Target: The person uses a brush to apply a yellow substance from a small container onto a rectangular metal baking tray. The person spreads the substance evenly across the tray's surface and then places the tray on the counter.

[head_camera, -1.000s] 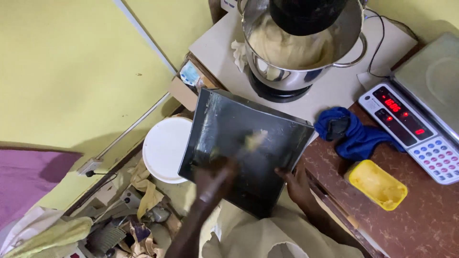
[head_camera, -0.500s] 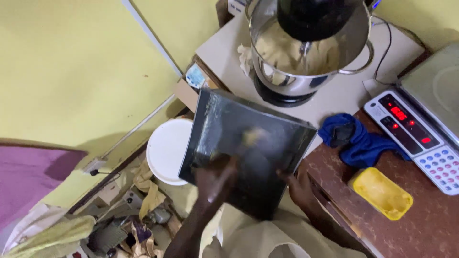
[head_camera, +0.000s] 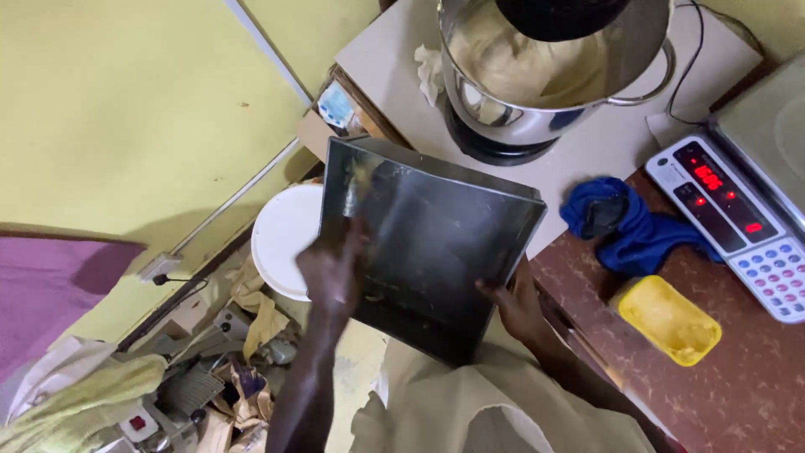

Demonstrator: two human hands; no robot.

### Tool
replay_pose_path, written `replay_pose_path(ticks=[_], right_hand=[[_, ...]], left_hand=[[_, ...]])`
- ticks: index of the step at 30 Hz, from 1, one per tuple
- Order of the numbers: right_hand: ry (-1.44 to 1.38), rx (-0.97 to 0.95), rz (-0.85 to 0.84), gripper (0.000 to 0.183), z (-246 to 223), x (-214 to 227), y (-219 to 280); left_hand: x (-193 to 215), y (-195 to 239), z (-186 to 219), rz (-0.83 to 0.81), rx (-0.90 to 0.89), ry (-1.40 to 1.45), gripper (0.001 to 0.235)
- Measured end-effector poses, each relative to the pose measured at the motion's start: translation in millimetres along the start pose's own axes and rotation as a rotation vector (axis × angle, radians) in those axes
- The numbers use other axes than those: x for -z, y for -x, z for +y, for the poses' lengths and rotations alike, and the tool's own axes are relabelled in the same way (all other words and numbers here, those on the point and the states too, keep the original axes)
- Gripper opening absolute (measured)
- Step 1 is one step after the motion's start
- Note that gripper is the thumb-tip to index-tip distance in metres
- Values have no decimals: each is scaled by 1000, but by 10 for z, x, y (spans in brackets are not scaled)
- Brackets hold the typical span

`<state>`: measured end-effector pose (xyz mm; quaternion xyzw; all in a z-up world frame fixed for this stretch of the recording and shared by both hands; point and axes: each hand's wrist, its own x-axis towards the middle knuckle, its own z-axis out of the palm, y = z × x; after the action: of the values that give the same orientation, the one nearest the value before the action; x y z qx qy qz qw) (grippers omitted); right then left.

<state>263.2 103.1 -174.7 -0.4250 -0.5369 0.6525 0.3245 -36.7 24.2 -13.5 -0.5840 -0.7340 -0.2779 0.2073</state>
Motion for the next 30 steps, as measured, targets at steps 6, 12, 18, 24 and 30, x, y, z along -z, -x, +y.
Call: replay_pose_path(ticks=[6,12,18,24,30], right_hand=[[9,-40,-15,109,-241,-96,-72],[-5,-5,-76,107,-181,-14,-153],[-21,91,-37,102,-550,-203,-263],[-6,103,-152,85,-713,-229,-563],[89,167,-264,78,-1024,-261,-710]], left_hand=[[-708,771,-86,-150,-137,92,18],[74,52,-459,-309,605,409,39],[36,121,-652,-132,439,673,69],[-194,433,-963,-376,661,928,86],[-626,1038,-1353,-221,738,1159,76]])
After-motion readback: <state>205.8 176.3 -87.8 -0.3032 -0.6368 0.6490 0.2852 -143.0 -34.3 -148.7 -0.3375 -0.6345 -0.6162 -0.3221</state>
